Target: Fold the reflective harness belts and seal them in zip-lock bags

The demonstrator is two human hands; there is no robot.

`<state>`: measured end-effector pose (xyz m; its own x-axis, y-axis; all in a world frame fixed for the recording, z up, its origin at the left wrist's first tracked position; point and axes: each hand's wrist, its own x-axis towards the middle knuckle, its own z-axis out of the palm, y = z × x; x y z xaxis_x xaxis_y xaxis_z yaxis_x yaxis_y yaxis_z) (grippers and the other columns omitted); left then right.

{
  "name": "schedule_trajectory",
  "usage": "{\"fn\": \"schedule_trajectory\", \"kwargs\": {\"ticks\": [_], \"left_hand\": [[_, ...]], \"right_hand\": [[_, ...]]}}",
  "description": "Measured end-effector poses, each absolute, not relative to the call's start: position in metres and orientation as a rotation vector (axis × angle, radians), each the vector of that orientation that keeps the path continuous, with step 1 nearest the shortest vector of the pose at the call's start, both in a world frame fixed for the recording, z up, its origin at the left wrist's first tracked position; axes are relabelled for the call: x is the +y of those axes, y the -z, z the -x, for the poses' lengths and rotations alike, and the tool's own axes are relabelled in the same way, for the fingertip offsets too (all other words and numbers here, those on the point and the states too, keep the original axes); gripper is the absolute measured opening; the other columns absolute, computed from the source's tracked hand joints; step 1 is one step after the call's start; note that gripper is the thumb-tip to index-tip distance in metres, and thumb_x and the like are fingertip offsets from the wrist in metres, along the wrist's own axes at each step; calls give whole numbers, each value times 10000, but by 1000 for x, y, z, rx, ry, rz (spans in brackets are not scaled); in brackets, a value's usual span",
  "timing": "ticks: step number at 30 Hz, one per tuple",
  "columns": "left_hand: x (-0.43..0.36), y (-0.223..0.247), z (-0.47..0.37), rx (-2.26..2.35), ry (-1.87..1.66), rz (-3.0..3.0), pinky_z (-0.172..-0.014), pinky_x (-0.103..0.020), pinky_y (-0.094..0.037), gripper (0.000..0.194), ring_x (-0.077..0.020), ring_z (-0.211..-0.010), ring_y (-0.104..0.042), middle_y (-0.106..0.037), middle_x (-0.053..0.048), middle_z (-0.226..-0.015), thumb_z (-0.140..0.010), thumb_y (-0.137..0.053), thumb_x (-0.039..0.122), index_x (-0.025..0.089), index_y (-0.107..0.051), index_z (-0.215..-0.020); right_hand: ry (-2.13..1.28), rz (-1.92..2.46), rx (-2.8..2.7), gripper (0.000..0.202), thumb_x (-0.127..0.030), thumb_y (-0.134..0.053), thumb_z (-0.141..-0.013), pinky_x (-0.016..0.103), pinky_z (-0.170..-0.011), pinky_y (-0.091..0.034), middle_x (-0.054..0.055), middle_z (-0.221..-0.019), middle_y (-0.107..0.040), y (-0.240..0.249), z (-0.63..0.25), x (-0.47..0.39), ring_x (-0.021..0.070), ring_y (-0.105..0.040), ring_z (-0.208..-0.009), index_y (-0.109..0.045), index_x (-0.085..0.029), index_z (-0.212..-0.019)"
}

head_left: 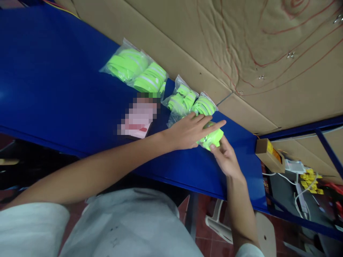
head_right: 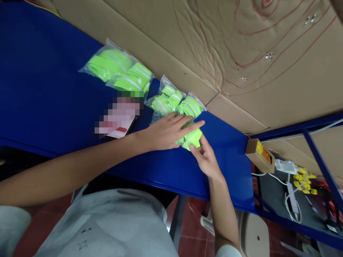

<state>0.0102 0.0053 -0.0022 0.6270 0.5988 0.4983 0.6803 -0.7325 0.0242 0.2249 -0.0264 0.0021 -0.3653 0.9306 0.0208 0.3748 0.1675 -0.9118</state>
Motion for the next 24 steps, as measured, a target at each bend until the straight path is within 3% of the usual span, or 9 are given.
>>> {"fn": "schedule_trajectory", "kwargs": {"ticks": [3, 7, 11, 15, 19, 21, 24], "left_hand": [[9, 3, -6, -1051, 790, 2709, -1040, -400, -415, 1039, -340, -1274, -546, -436, -200, -1518, -740, -809, 263, 135, -218, -1584], [9, 4, -5, -962, 860, 2757, -1042, -377, -434, 861, -311, -1258, -567, -450, -191, -1509, -802, -737, 263, 128, -302, -1533], [6, 4, -12, -892, 839, 2774, -1000, -365, -447, 725, -279, -1209, -591, -555, -167, -1397, -863, -664, 263, 129, -347, -1501], [4, 7, -22, -820, 766, 2715, -1031, -405, -392, 579, -291, -1292, -533, -599, -148, -1349, -958, -534, 248, 165, -369, -1507], [2, 8, -24, -807, 744, 2701, -1021, -417, -362, 623, -296, -1216, -568, -639, -129, -1263, -933, -587, 256, 188, -380, -1517], [2, 6, -22, -821, 756, 2714, -1002, -406, -361, 699, -297, -1178, -580, -639, -134, -1256, -884, -664, 288, 173, -386, -1515], [2, 5, -21, -827, 773, 2708, -972, -399, -362, 717, -297, -1145, -583, -631, -141, -1268, -863, -688, 309, 163, -402, -1504]], "right_hand": [[-1298, 1219, -1881, 689, -501, -660, -924, 425, -929, -596, 54, -1272, -682, -6, -235, -28, 250, -683, -1089, -409, -314, -1538], [-904, 1326, -1935, 560, -479, -750, -855, 422, -804, -602, 45, -957, -745, -5, -243, -27, 245, -701, -821, -620, -245, -1346], [-438, 1343, -2072, 313, -459, -758, -849, 442, -862, -562, 57, -903, -732, -1, -238, -27, 269, -674, -845, -739, -247, -1078], [-274, 1262, -2173, 226, -445, -664, -921, 473, -978, -514, 111, -1047, -728, 5, -227, -27, 322, -648, -1056, -751, -240, -961], [-638, 1230, -2358, 332, -431, -505, -1016, 439, -922, -554, 104, -1063, -723, -2, -232, -27, 288, -670, -1020, -717, -223, -1165], [-852, 1167, -2444, 413, -449, -421, -1054, 444, -981, -537, 97, -1130, -709, -9, -240, -28, 272, -658, -1079, -636, -237, -1335], [-931, 976, -2523, 648, -661, -429, -992, 509, -1137, -426, 125, -1349, -625, -11, -245, -28, 318, -546, -1306, -506, -249, -1486]]}}
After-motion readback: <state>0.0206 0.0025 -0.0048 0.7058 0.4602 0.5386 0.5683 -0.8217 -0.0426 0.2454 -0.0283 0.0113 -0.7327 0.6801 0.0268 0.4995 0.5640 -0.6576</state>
